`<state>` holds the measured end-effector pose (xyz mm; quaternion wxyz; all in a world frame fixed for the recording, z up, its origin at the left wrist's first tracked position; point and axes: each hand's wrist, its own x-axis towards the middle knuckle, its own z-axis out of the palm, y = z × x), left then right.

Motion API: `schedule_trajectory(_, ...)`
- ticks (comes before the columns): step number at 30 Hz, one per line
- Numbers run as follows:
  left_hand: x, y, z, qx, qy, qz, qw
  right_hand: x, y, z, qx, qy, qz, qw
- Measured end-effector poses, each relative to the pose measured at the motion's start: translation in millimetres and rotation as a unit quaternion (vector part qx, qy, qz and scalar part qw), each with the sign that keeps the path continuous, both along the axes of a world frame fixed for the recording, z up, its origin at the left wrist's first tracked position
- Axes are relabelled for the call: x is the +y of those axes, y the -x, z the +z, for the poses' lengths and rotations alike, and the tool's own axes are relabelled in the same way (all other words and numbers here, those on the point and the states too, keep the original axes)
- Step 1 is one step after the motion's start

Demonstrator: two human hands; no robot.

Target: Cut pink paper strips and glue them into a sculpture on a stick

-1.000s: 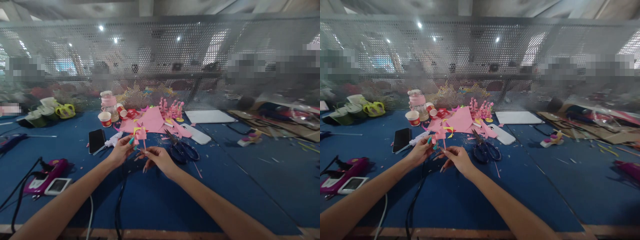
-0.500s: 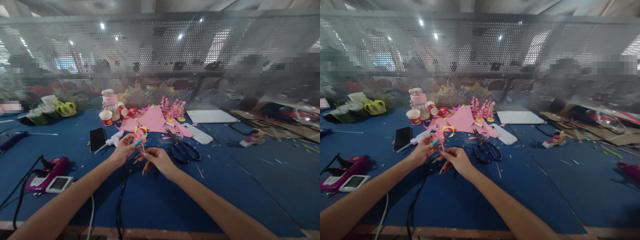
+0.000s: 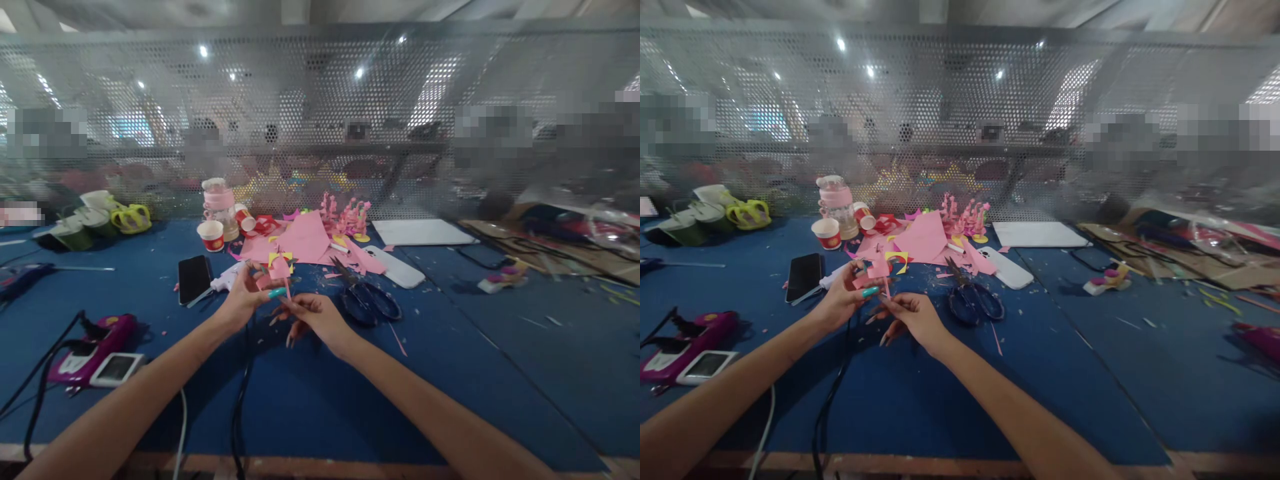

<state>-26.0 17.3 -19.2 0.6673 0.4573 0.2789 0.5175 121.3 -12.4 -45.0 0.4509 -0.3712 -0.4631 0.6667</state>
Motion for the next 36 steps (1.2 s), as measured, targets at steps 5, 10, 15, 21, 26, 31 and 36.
schedule_trajectory(5,0.9,3.2,2.6,-0.04,-0.016,-0.072,0.996,2.8,-4.4,0.7,0.032,0.013,-0.024,0.999)
schedule_trajectory(10,2.6,3.0,0.9,-0.048,0.01,-0.092,0.995,4.7,-7.7,-0.5,0.044,0.018,-0.045,0.998)
schedule_trajectory(15,3.8,-0.5,-2.0,0.003,0.0,-0.013,1.0,3.3,-4.3,-1.5,0.041,0.005,-0.019,0.999)
schedule_trajectory(21,5.9,-0.4,-5.4,0.03,-0.027,0.014,0.999,0.0,0.1,-1.2,0.022,0.003,-0.002,1.0)
schedule_trajectory(26,6.6,-2.6,-6.9,0.044,-0.045,0.04,0.997,-1.1,1.8,-2.6,0.016,-0.001,0.006,1.0)
schedule_trajectory(31,6.4,-4.1,-8.1,0.075,-0.059,0.078,0.992,-0.8,1.9,-4.0,0.009,-0.006,0.014,1.0)
schedule_trajectory(36,7.4,-2.3,-11.2,0.09,-0.061,0.108,0.988,0.0,2.2,-4.1,0.008,-0.003,0.017,1.0)
